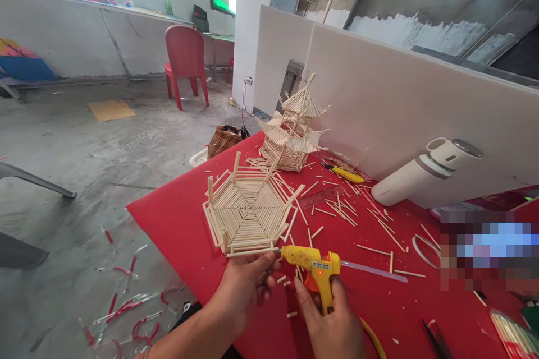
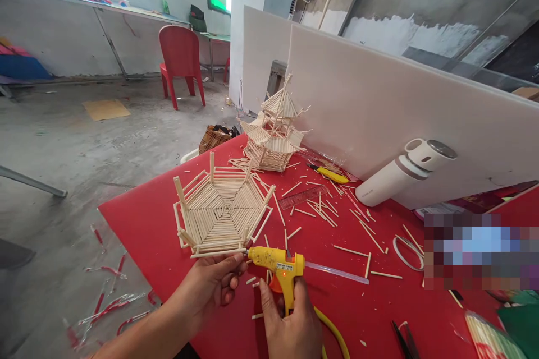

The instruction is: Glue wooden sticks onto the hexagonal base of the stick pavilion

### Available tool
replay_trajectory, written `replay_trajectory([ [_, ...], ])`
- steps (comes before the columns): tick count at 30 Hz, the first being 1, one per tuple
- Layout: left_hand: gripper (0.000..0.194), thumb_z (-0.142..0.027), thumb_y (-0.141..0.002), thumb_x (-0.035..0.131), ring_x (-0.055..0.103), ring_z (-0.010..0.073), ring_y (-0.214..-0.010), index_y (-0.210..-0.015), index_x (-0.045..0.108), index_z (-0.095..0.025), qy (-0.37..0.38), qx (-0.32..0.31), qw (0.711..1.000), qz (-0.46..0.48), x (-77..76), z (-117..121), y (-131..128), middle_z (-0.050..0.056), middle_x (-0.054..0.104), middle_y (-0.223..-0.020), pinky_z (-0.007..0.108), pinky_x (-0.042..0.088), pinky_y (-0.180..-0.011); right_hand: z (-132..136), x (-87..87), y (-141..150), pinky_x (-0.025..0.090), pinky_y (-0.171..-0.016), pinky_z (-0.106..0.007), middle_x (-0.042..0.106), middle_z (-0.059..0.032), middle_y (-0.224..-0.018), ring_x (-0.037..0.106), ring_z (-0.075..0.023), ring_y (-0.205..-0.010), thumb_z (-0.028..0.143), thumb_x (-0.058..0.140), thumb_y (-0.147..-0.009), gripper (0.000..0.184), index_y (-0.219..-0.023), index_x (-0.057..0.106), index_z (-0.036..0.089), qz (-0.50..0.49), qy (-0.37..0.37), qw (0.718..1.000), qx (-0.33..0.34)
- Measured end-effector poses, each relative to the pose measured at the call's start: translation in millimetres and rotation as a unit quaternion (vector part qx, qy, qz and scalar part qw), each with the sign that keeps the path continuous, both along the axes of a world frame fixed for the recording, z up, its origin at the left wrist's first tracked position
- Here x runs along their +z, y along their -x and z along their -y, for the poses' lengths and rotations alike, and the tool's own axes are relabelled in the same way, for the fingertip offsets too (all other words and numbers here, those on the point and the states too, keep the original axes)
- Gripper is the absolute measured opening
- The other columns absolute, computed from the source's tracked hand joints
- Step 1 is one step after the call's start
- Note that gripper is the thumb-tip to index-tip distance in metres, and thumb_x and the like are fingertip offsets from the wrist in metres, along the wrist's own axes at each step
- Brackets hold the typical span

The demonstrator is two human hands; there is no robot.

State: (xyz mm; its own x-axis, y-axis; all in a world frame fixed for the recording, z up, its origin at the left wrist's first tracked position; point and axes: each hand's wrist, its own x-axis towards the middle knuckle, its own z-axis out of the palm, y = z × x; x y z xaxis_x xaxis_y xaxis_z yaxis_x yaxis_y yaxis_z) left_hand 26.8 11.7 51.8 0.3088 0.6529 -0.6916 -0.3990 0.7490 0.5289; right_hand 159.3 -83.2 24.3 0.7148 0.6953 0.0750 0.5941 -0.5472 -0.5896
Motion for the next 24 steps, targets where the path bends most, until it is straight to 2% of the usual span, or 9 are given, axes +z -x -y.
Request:
replay_trajectory([
  [8, 0.011, -0.017, -0.073, 0.075, 0.050, 0.0055, -0.039, -0.077, 0.068, -0.009, -0.010, -0.009, 1.000, 0.009, -0.6, 1, 0, 0.003, 0.067, -0.064, 0.016, 0.036, -0.034, 1, 10.9, 0, 0.042, -0.052, -0.029, 0.070, -0.0048, -0.068, 0.066, -0.0241, -0.059, 0.088, 0.047, -0.070, 0.078, -0.106, 0.064, 0.020, -0.001, 0.015, 1.000, 0.010],
  [16, 0.016, -0.021, -0.071, 0.078, 0.050, 0.0052, -0.038, -0.074, 0.067, -0.010, -0.007, -0.006, 1.000, 0.002, 0.2, 4, 1, 0.002, 0.067, -0.063, 0.017, 0.035, -0.034, -1, 17.7, 2, 0.043, -0.052, -0.029, 0.069, -0.0011, -0.064, 0.064, -0.0229, -0.056, 0.085, 0.053, -0.068, 0.070, -0.102, 0.064, 0.024, -0.056, 0.017, 0.998, -0.008],
  [24, 0.021, -0.025, -0.070, 0.081, 0.051, 0.0058, -0.039, -0.075, 0.066, -0.012, -0.009, -0.010, 1.000, 0.016, -3.7, 2, 2, 0.001, 0.067, -0.064, 0.017, 0.035, -0.035, -2, 14.4, -5, 0.043, -0.050, -0.028, 0.069, -0.0013, -0.063, 0.064, -0.0227, -0.053, 0.082, 0.060, -0.066, 0.069, -0.101, 0.064, 0.023, -0.078, 0.035, 0.996, 0.000],
])
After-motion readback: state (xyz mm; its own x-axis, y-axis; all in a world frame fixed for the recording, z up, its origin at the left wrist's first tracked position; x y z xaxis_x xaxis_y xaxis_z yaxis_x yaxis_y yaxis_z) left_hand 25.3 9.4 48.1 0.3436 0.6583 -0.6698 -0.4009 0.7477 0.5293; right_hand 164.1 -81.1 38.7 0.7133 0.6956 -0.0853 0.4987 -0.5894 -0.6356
